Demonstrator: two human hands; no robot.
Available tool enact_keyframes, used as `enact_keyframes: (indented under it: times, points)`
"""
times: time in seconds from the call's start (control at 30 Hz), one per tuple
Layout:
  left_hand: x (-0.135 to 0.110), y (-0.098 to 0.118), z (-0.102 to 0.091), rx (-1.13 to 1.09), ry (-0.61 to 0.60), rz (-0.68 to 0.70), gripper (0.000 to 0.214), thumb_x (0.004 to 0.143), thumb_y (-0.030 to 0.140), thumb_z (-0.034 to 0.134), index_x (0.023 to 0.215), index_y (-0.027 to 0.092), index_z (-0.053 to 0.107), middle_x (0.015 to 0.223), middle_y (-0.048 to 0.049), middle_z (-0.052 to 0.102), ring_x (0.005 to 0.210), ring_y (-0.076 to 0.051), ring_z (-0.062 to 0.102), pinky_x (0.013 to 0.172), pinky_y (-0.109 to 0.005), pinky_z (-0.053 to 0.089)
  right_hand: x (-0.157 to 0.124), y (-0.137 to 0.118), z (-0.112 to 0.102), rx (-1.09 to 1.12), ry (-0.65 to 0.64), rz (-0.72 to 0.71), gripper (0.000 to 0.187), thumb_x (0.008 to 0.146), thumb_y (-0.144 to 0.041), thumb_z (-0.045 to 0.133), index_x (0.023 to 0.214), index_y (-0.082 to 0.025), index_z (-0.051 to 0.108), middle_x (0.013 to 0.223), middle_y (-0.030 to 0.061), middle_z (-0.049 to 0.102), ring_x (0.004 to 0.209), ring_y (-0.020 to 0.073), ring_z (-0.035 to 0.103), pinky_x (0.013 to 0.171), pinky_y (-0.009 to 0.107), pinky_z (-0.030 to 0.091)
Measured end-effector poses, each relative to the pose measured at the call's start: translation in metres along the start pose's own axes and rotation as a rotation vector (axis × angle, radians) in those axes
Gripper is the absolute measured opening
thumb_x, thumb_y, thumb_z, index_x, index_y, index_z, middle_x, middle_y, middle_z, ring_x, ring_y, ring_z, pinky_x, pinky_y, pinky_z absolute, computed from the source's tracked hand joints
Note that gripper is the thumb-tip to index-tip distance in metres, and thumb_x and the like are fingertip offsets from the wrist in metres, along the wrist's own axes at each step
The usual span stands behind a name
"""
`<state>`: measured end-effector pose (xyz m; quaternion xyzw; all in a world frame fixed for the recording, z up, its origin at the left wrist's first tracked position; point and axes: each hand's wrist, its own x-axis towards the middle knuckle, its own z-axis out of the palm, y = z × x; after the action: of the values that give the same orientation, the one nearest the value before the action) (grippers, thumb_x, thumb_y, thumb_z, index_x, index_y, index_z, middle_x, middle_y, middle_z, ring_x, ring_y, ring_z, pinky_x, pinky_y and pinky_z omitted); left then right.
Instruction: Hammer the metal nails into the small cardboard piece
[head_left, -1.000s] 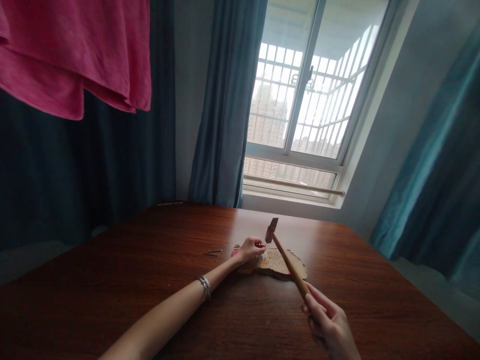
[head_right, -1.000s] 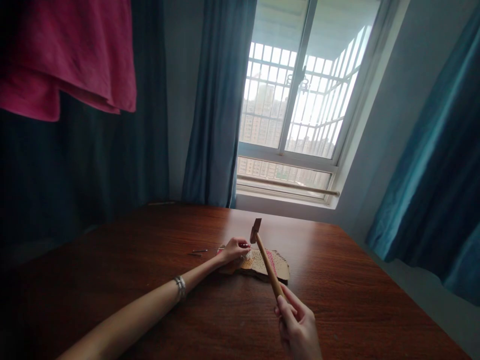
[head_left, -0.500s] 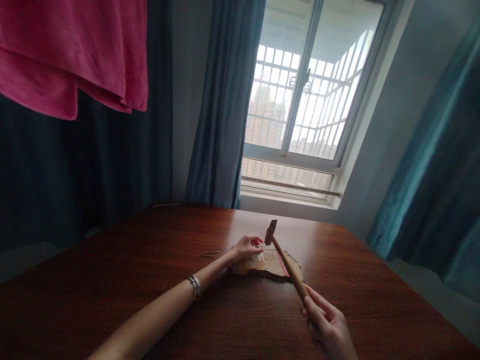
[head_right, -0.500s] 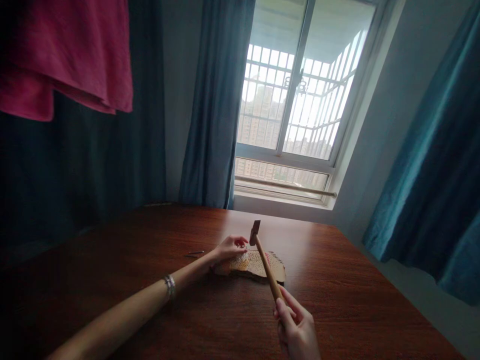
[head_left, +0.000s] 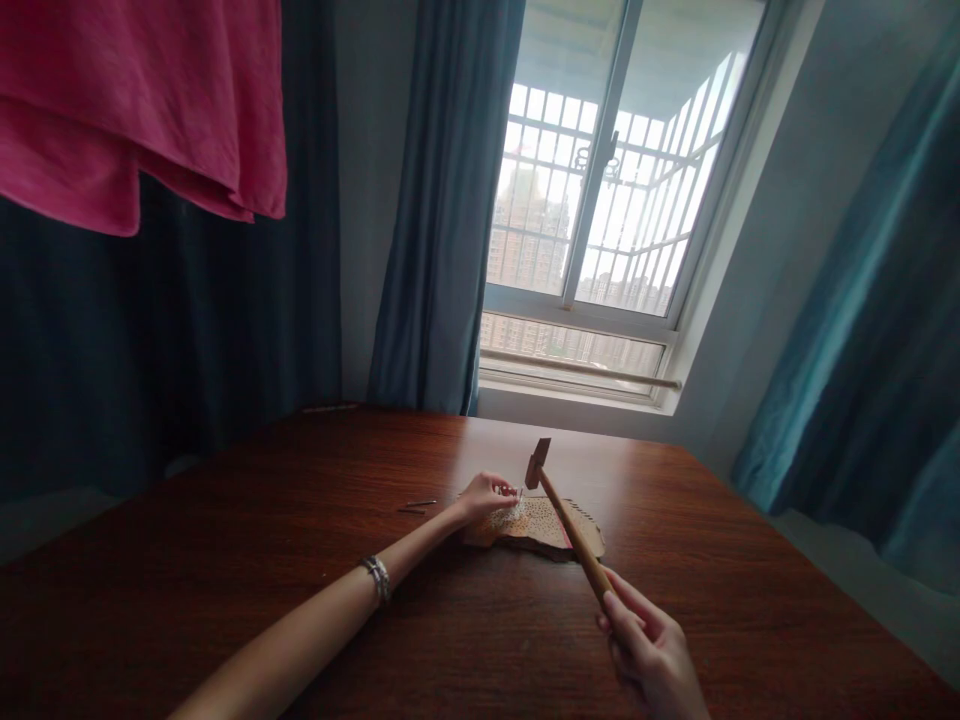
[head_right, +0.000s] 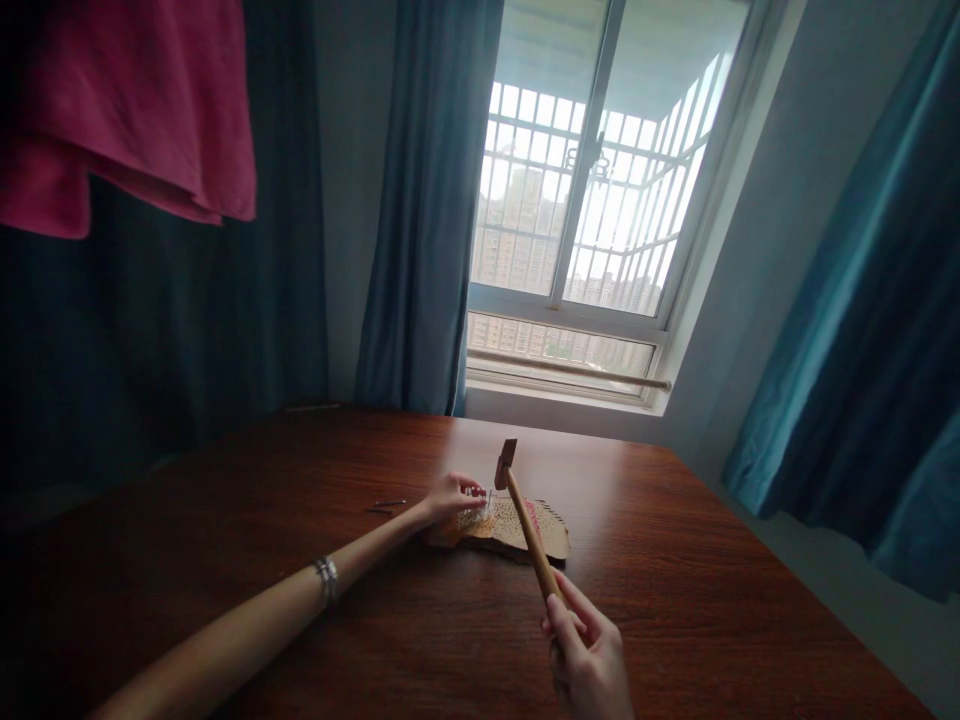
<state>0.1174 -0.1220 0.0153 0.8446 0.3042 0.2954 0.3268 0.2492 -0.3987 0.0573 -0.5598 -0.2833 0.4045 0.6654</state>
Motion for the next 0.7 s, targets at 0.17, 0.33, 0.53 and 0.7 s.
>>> enact_keyframes:
  times: [0.17, 0.33, 0.53, 0.7]
  points:
    - [0.005, 0.005, 0.005, -0.068, -0.001, -0.043, 0.037, 0.062, 0.042, 0.062, 0.078, 0.01, 0.071, 0.07, -0.0052, 0.067, 0.065, -0.016, 0.056, 0.054, -0.021, 0.035, 0.002, 0.003, 0.0, -0.006, -0.003, -0.003, 0.068, 0.057, -0.051, 0.069, 0.113, -0.013, 0.056, 0.052, -0.0037, 0.052, 0.028, -0.0005, 0.026, 0.026, 0.013, 0.017]
    - [0.009, 0.001, 0.012, -0.095, 0.002, -0.059, 0.036, 0.061, 0.04, 0.063, 0.077, 0.009, 0.071, 0.07, -0.0045, 0.068, 0.065, -0.016, 0.057, 0.055, -0.02, 0.036, 0.0, 0.002, 0.001, -0.005, -0.01, -0.001, 0.067, 0.057, -0.051, 0.069, 0.111, -0.012, 0.057, 0.051, -0.0039, 0.051, 0.028, -0.0006, 0.025, 0.027, 0.013, 0.018]
    - [0.012, -0.002, 0.015, -0.128, -0.006, -0.046, 0.036, 0.061, 0.04, 0.062, 0.078, 0.009, 0.071, 0.071, -0.0047, 0.068, 0.064, -0.015, 0.057, 0.054, -0.02, 0.036, 0.001, 0.003, -0.001, -0.015, -0.023, -0.002, 0.067, 0.056, -0.052, 0.069, 0.109, -0.012, 0.059, 0.051, -0.0036, 0.051, 0.027, -0.0005, 0.024, 0.026, 0.014, 0.017]
    - [0.012, -0.006, 0.016, -0.167, -0.005, -0.046, 0.036, 0.06, 0.04, 0.062, 0.077, 0.009, 0.071, 0.069, -0.0045, 0.067, 0.063, -0.015, 0.056, 0.054, -0.02, 0.036, 0.002, 0.003, -0.001, -0.006, -0.027, 0.005, 0.069, 0.056, -0.053, 0.069, 0.112, -0.013, 0.057, 0.051, -0.0035, 0.052, 0.027, -0.0004, 0.025, 0.026, 0.013, 0.017]
